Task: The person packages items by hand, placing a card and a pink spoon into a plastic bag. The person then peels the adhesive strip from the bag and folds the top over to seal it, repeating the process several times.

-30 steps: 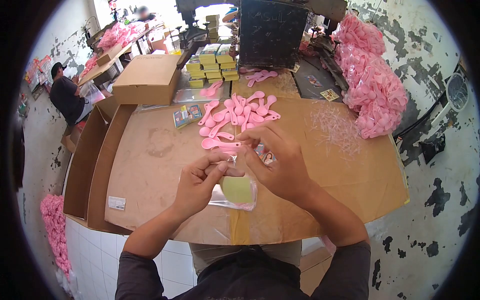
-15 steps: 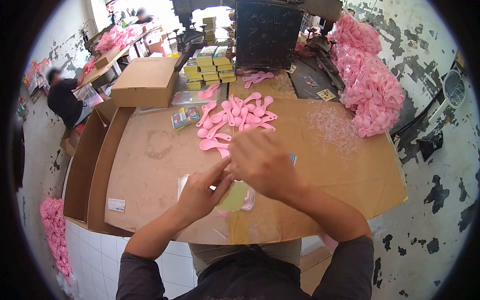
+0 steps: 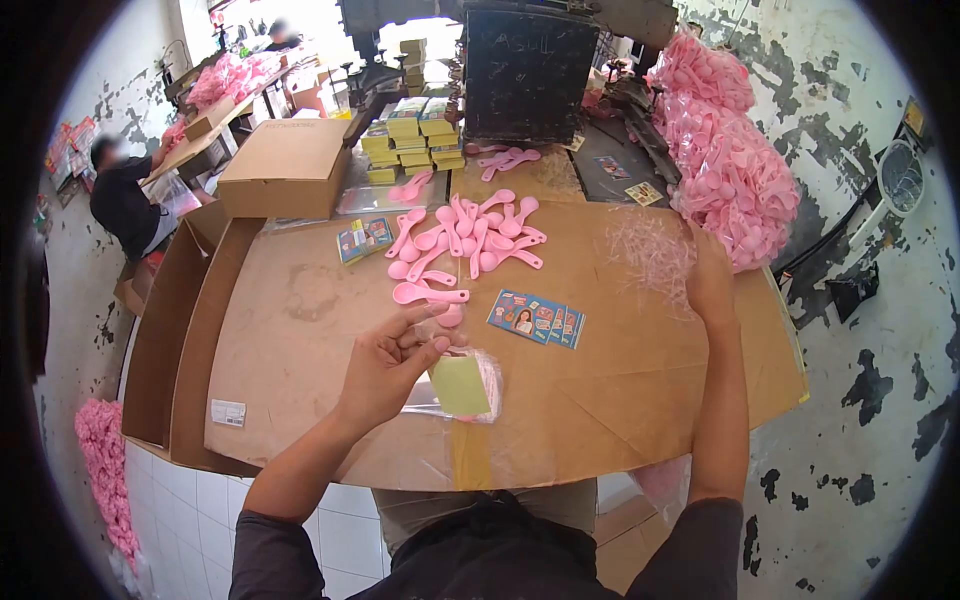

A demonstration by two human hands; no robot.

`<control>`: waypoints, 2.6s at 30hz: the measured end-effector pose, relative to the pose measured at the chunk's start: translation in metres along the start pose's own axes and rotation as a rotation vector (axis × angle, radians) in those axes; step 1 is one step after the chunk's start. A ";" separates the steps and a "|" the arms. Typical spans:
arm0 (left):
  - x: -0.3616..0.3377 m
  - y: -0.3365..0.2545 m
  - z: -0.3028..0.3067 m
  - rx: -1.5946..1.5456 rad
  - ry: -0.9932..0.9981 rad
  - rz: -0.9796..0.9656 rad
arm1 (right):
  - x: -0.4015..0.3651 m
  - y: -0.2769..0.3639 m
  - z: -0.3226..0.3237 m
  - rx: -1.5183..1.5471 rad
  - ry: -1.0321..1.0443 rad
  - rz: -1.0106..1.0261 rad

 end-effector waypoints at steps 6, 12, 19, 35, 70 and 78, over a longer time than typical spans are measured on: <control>0.004 0.005 0.000 -0.045 -0.042 0.056 | 0.013 0.141 0.023 0.726 0.359 -0.333; 0.004 0.015 0.003 -0.076 -0.051 0.094 | -0.018 0.288 0.039 1.352 0.720 -0.262; 0.008 0.015 0.008 -0.096 -0.007 0.102 | -0.019 0.290 0.012 1.587 0.822 -0.415; 0.014 0.033 0.020 -0.014 0.012 0.029 | -0.024 0.280 -0.007 1.639 0.748 -0.495; 0.020 0.052 0.018 0.010 0.098 0.176 | -0.036 0.274 -0.023 1.505 0.723 -0.393; 0.020 0.037 0.021 0.031 0.052 0.115 | -0.039 0.289 -0.005 1.547 0.857 -0.450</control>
Point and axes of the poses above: each hand's wrist, its own x-axis towards the middle knuckle, its own z-axis out of the back of the hand, y = z × x, the point moved 8 cm from there along x, towards the middle knuckle, and after that the axes turned 14 degrees about -y, right-handed, at the moved point
